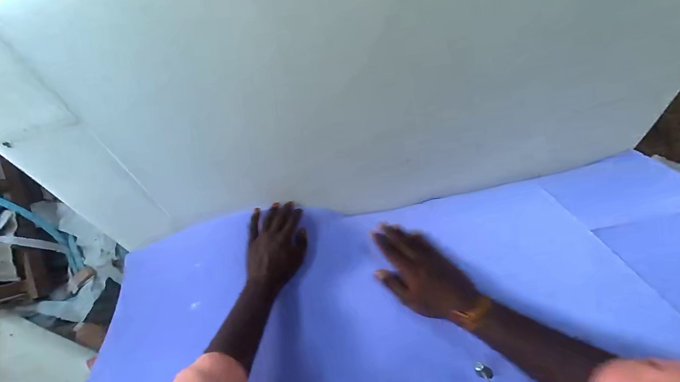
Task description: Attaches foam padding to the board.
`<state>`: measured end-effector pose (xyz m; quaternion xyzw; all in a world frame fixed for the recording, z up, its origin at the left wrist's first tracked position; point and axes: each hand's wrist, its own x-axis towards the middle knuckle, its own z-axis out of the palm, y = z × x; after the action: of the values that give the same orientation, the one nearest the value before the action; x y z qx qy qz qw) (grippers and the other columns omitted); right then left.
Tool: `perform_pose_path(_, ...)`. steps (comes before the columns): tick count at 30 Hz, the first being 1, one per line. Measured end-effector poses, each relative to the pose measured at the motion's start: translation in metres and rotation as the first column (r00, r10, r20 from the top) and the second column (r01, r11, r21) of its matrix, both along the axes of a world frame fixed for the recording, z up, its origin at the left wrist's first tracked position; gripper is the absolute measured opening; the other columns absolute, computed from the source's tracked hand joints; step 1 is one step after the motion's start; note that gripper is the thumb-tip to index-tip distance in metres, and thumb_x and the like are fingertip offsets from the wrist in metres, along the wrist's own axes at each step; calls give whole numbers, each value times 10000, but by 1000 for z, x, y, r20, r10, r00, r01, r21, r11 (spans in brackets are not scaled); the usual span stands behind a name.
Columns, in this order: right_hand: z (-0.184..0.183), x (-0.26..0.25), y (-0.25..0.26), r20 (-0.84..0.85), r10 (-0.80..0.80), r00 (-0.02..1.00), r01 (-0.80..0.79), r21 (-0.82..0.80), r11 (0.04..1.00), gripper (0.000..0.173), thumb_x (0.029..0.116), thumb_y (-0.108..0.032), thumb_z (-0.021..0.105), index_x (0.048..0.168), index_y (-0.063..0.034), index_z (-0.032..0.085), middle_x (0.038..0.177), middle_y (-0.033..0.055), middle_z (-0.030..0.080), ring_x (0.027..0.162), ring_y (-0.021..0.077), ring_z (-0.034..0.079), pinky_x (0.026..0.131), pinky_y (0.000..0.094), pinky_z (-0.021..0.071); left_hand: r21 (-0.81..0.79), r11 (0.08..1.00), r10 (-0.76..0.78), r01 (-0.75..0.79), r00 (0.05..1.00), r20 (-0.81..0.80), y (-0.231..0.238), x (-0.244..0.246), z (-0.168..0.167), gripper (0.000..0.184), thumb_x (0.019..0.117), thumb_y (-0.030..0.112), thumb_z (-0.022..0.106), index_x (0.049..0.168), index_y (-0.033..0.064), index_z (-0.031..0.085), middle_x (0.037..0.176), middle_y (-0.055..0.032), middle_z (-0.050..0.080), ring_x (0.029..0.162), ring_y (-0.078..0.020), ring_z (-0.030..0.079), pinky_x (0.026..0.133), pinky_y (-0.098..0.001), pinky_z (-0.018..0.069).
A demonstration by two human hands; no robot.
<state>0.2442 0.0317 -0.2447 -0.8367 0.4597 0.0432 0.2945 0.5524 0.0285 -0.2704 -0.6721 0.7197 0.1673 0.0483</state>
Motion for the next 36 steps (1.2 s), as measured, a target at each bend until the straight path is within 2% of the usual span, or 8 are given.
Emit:
perform_pose_path(3, -43, 105, -28, 257, 40, 966, -37, -17, 999, 588, 1049, -377, 478, 1583, -141, 407, 1628, 51, 409, 1513, 200, 362, 1253, 436, 292, -51, 996, 68, -66, 997, 42, 0, 45, 4, 676, 1001, 654, 393, 1485, 207, 544, 1502, -61, 541, 1440, -281, 445, 1249, -541, 233)
perform_pose_path(8, -66, 148, -48, 180, -6, 984, 23, -91, 996, 600, 915, -422, 609, 1465, -186, 556, 1443, 97, 554, 1336, 305, 518, 1038, 522, 478, -27, 996, 81, -82, 995, -57, -5, 47, -9, 629, 974, 650, 436, 1383, 210, 623, 1343, -45, 647, 1276, -248, 581, 1144, -474, 402)
perform_pose_path(16, -60, 161, -47, 61, 111, 992, -117, 100, 988, 394, 962, -295, 538, 1293, -156, 702, 1271, 85, 694, 1179, 306, 642, 966, 514, 529, 231, 972, 70, -46, 993, -93, 13, 42, -24, 487, 1050, 478, 378, 1262, 196, 713, 1224, -48, 722, 1190, -268, 648, 1075, -475, 474)
perform_pose_path(22, -60, 188, -71, -205, 266, 942, -156, 434, 887, 509, 1024, -477, 400, 1081, -110, 748, 1085, 169, 732, 1081, 383, 683, 849, 648, 519, 499, 862, 92, -88, 996, 16, -9, 32, -22, 572, 1065, 469, 314, 1024, 103, 752, 1104, -152, 734, 1144, -353, 665, 983, -583, 500)
perform_pose_path(27, -72, 187, -69, -172, 299, 939, -166, 536, 828, 513, 1051, -437, 373, 1095, -78, 736, 1147, 187, 720, 1132, 395, 664, 888, 673, 501, 533, 845, 13, -32, 999, 39, 0, 30, -33, 548, 1069, 488, 332, 1136, 132, 744, 1184, -140, 724, 1266, -376, 588, 1124, -606, 371)
perform_pose_path(31, -55, 141, -70, 86, 198, 976, -215, 492, 844, 423, 1092, -313, 426, 1426, -135, 616, 1391, 121, 648, 1297, 301, 607, 1095, 562, 451, 536, 842, 42, -60, 998, 45, -8, 29, -31, 615, 1078, 503, 285, 1122, 107, 753, 1194, -149, 727, 1286, -379, 579, 1158, -592, 328)
perform_pose_path(34, -46, 95, -62, 97, 95, 991, -116, 241, 964, 378, 1089, -248, 431, 1364, -130, 663, 1409, 58, 641, 1287, 229, 617, 1097, 476, 486, 548, 834, 47, -64, 998, 45, -14, 33, -30, 622, 1067, 515, 272, 1115, 126, 755, 1190, -137, 729, 1274, -372, 584, 1151, -590, 326)
perform_pose_path(36, -42, 92, -67, -12, 92, 996, -87, 214, 973, 382, 1096, -287, 414, 1293, -140, 706, 1305, 62, 698, 1195, 251, 669, 1017, 503, 532, 537, 841, 45, -64, 998, 49, -15, 33, -36, 630, 1055, 520, 253, 1075, 149, 762, 1155, -118, 739, 1244, -359, 600, 1133, -589, 338)
